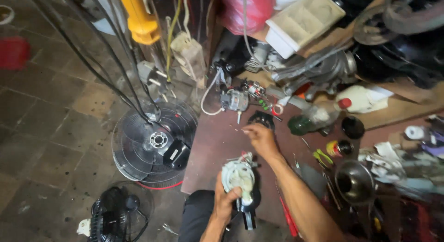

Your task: The person holds a small electrical component, likely a fan motor, and uses a screwdriver to tighten screws on its casing. They then use a small brush to clean the component's surface and wires. The person continues to manipulate the component, adjusting wires and inspecting the assembly.

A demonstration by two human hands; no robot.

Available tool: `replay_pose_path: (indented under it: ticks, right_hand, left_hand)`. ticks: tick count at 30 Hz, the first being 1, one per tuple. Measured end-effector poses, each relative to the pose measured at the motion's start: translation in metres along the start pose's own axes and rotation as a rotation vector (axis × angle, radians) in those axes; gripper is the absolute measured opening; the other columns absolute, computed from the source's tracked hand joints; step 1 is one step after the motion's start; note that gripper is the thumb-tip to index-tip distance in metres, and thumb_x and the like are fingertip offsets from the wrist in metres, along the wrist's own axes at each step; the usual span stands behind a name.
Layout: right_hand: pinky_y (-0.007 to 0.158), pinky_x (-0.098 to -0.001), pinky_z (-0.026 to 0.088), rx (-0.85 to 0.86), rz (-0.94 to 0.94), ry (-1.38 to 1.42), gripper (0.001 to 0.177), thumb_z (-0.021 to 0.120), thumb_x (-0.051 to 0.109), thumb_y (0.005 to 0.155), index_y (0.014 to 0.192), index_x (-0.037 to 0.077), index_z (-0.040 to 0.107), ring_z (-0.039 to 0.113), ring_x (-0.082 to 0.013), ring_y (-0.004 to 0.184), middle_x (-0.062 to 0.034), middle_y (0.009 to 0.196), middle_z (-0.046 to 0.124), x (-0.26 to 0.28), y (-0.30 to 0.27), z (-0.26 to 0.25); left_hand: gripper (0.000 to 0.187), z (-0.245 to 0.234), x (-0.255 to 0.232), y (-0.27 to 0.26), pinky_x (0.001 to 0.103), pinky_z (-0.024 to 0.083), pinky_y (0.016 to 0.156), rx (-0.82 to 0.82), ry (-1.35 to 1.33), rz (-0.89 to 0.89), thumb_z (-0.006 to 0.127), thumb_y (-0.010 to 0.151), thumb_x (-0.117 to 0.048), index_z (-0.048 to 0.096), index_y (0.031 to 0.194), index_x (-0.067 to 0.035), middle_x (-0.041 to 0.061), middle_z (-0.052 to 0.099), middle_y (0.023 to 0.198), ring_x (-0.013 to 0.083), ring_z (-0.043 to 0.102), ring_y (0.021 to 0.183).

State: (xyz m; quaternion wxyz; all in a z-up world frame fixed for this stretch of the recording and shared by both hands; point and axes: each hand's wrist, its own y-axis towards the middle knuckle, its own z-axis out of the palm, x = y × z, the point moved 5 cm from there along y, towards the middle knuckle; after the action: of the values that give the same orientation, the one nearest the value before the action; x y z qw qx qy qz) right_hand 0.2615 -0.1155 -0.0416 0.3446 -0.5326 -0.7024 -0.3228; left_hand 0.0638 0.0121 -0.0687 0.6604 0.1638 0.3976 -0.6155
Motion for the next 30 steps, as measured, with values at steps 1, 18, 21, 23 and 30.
replay_pose_path:
  ticks: [1,18,21,23,30]
  right_hand:
    - [0.088,-0.0277,0.051,-0.008,0.010,-0.005,0.016,0.068,0.007,0.088,0.099,0.010,0.079,0.070,-0.0173,0.094,-0.0046,0.099,0.075,0.008,-0.024,-0.013]
    - [0.070,-0.0297,0.049,-0.031,0.684,0.394,0.019,0.075,0.013,0.084,0.102,0.007,0.078,0.068,-0.0168,0.084,-0.0082,0.096,0.080,0.089,-0.182,-0.035]
    - [0.066,-0.0266,0.050,-0.069,0.678,0.342,0.016,0.077,0.009,0.083,0.099,0.006,0.080,0.066,-0.0155,0.074,-0.0089,0.090,0.079,0.085,-0.183,-0.036]
    - [0.077,-0.0276,0.055,-0.055,0.695,0.306,0.017,0.076,0.008,0.083,0.100,0.007,0.079,0.070,-0.0167,0.083,-0.0087,0.095,0.080,0.102,-0.181,-0.042]
    - [0.079,-0.0243,0.056,0.093,0.656,0.068,0.011,0.076,0.014,0.086,0.097,0.011,0.079,0.070,-0.0109,0.081,-0.0002,0.089,0.078,0.120,-0.174,-0.052]
  left_hand:
    - [0.092,-0.001,0.003,-0.002,0.035,0.054,0.087,0.008,0.000,-0.011,0.086,0.056,-0.038,0.053,0.134,-0.001,0.016,0.069,0.116,0.0228,0.065,0.099]
    - [0.084,0.015,-0.005,-0.010,0.038,0.054,0.083,0.113,-0.089,-0.007,0.079,0.063,-0.034,0.050,0.135,-0.002,0.019,0.067,0.118,0.0277,0.065,0.099]
    - [0.090,0.010,0.001,-0.009,0.039,0.053,0.086,0.099,-0.049,-0.029,0.080,0.060,-0.036,0.048,0.138,-0.003,0.017,0.065,0.121,0.0272,0.064,0.103]
    - [0.090,0.008,0.004,-0.008,0.039,0.053,0.085,0.111,-0.060,-0.031,0.081,0.061,-0.035,0.047,0.138,-0.004,0.017,0.065,0.120,0.0271,0.063,0.103]
    - [0.084,0.014,0.001,-0.010,0.036,0.053,0.079,0.139,-0.086,-0.066,0.084,0.060,-0.033,0.050,0.132,-0.004,0.017,0.066,0.113,0.0247,0.064,0.095]
